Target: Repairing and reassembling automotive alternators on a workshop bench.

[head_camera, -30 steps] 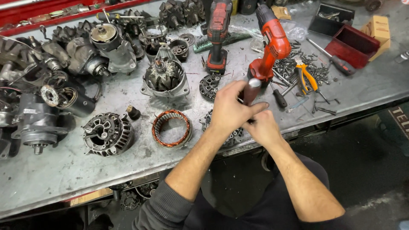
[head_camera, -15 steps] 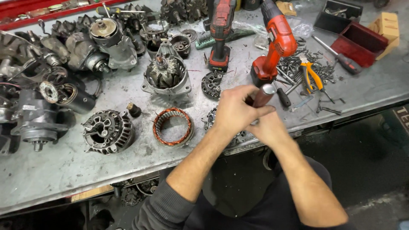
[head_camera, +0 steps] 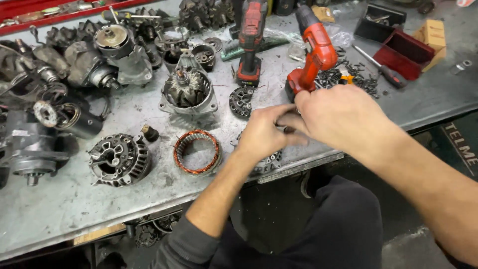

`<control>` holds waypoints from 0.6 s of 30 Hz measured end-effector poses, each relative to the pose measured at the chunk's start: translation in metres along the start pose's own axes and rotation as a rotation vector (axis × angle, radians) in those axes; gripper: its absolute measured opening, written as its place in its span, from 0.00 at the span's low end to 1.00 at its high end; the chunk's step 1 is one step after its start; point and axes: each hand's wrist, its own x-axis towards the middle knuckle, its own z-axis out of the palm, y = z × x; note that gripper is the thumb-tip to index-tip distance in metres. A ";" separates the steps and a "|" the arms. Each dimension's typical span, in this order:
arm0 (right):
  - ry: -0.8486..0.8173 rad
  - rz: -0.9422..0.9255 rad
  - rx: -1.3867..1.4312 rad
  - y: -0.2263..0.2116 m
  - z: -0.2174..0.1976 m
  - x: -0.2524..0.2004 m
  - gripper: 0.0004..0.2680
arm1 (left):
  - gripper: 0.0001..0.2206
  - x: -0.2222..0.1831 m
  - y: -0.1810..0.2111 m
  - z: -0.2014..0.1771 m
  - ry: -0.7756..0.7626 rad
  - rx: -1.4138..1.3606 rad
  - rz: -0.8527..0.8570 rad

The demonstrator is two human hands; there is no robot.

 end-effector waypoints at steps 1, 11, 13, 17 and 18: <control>0.000 -0.007 0.002 0.001 0.007 0.002 0.18 | 0.26 -0.005 -0.007 0.003 0.002 0.004 -0.006; 0.185 0.031 0.012 -0.001 0.010 0.010 0.20 | 0.29 -0.013 -0.019 0.003 -0.084 -0.019 -0.189; 0.163 0.106 -0.040 0.005 0.012 0.011 0.22 | 0.19 -0.014 -0.027 0.007 -0.078 0.060 -0.251; 0.344 -0.145 0.123 0.002 0.009 0.008 0.18 | 0.28 -0.012 -0.012 0.002 -0.129 -0.080 -0.291; 0.220 0.005 0.025 -0.002 0.007 0.008 0.18 | 0.39 -0.007 -0.001 -0.001 -0.014 -0.119 -0.287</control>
